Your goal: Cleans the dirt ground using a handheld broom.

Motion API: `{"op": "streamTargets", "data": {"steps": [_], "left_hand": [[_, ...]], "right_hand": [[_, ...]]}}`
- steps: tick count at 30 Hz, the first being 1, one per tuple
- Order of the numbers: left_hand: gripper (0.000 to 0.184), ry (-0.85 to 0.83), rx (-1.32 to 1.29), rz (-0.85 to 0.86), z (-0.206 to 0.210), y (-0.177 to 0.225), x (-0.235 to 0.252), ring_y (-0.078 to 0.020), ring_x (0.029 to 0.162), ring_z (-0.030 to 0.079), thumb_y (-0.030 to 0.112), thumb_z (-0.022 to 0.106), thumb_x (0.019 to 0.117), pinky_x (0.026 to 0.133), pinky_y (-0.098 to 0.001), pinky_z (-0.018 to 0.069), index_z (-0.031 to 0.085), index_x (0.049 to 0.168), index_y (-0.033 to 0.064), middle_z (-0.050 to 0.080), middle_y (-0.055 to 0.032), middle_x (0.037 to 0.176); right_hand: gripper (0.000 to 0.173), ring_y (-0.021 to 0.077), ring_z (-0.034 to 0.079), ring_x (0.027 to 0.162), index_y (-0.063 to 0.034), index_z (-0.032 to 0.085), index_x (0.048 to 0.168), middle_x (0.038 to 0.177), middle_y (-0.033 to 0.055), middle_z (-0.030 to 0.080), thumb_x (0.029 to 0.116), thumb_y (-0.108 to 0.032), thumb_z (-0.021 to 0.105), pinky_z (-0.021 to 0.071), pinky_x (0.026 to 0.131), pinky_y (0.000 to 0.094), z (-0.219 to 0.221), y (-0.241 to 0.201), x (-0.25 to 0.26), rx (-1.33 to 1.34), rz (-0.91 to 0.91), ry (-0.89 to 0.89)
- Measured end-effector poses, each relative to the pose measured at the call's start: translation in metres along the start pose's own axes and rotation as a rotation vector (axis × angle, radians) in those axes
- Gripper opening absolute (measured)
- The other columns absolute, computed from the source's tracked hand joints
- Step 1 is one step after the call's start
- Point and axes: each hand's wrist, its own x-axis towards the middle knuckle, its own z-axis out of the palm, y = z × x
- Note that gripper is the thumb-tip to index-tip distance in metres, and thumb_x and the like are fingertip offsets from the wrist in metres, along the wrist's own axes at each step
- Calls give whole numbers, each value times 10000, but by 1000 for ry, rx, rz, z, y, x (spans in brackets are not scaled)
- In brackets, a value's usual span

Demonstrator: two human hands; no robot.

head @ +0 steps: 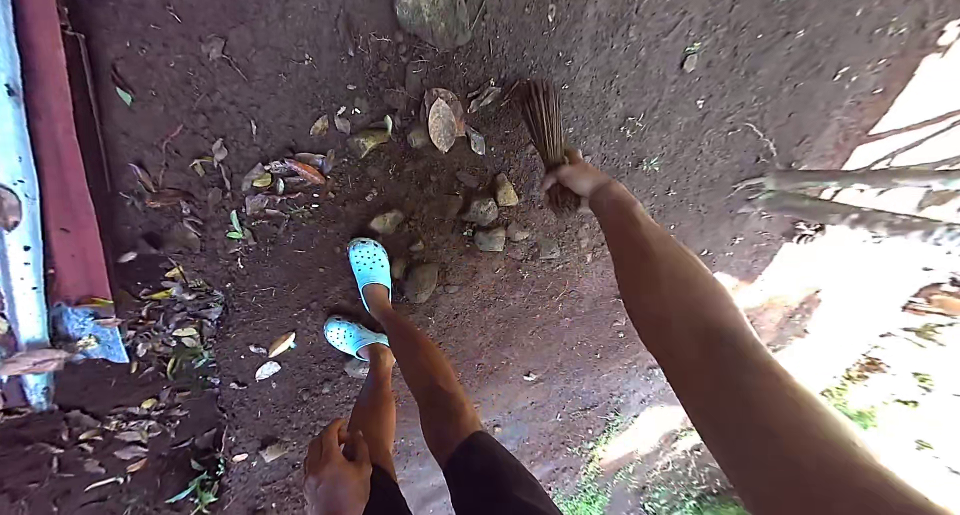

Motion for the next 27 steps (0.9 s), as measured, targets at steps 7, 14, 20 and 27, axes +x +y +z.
{"op": "streamTargets", "data": {"steps": [7, 14, 20, 27], "left_hand": [[405, -33, -12, -15, -7, 11, 9, -314, 938, 685, 276, 675, 860, 828, -555, 548, 677, 1196, 51, 721, -94, 951], [408, -31, -21, -29, -8, 16, 10, -324, 934, 692, 276, 676, 859, 831, -559, 550, 678, 1185, 31, 726, -116, 960], [412, -28, -65, -86, -14, 20, 11, -343, 978, 693, 252, 706, 857, 874, -563, 541, 679, 1203, 29, 738, -121, 978], [432, 55, -216, -165, -24, 7, -5, -355, 943, 688, 223, 717, 859, 857, -559, 547, 661, 1221, -6, 726, -151, 979]], "right_hand": [[1060, 255, 595, 510, -335, 125, 1603, 797, 166, 627, 763, 5, 673, 551, 481, 440, 119, 13, -67, -71, 59, -616], [1003, 240, 616, 568, -291, 184, 1581, 894, 159, 646, 763, -60, 718, 567, 529, 423, 12, -31, -53, -109, -40, -260], [771, 278, 669, 638, -115, 346, 1449, 857, 173, 668, 775, -42, 713, 593, 591, 459, 105, -76, 20, -41, -38, -187], [975, 214, 576, 525, -403, 162, 1601, 916, 160, 648, 867, -19, 677, 535, 480, 391, 61, -120, -96, -477, -53, -586]]}}
